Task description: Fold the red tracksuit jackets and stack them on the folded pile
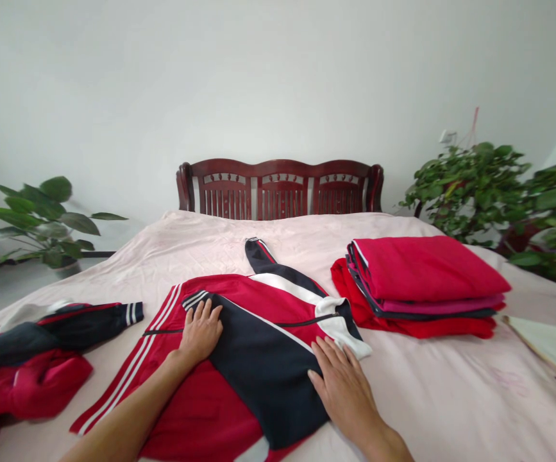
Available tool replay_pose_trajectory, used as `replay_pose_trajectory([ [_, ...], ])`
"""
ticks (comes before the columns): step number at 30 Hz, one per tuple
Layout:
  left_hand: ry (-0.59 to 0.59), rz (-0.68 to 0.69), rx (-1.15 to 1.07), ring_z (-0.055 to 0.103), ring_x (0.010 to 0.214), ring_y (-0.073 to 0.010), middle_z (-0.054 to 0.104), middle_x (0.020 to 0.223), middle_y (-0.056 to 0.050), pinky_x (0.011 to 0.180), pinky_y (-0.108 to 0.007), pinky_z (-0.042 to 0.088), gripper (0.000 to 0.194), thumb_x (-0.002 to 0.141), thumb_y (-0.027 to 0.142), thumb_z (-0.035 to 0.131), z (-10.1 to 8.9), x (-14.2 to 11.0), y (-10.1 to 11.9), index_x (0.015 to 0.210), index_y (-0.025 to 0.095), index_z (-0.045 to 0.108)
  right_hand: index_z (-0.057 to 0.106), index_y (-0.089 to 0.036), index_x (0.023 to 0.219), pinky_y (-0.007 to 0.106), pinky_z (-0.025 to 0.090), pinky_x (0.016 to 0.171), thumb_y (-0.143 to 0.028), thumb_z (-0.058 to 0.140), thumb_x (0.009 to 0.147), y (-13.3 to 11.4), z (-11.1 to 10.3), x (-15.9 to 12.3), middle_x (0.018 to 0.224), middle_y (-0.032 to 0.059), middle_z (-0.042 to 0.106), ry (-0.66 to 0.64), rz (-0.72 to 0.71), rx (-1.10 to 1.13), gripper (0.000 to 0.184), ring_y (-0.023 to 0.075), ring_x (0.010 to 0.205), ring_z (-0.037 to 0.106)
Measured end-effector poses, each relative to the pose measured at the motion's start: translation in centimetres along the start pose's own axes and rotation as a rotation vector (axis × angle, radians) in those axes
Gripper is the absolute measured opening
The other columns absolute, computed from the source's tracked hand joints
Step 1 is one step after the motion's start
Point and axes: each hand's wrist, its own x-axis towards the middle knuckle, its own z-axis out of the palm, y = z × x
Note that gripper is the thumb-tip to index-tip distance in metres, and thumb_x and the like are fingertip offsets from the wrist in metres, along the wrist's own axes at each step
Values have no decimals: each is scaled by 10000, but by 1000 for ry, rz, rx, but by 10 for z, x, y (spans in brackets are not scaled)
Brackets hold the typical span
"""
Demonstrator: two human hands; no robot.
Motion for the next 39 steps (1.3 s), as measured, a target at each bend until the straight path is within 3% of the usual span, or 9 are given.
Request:
replay_pose_trajectory([
  [39,10,0,-35,441,1371,-355,502,1469,-192,1108,-573,305,445,930,291,440,3,-1,-2,1333,214,611,580,-228,1330,428,391,1045,-472,464,954,3,0,1,1368,66,609,1,-23,2,463,253,1261,545],
])
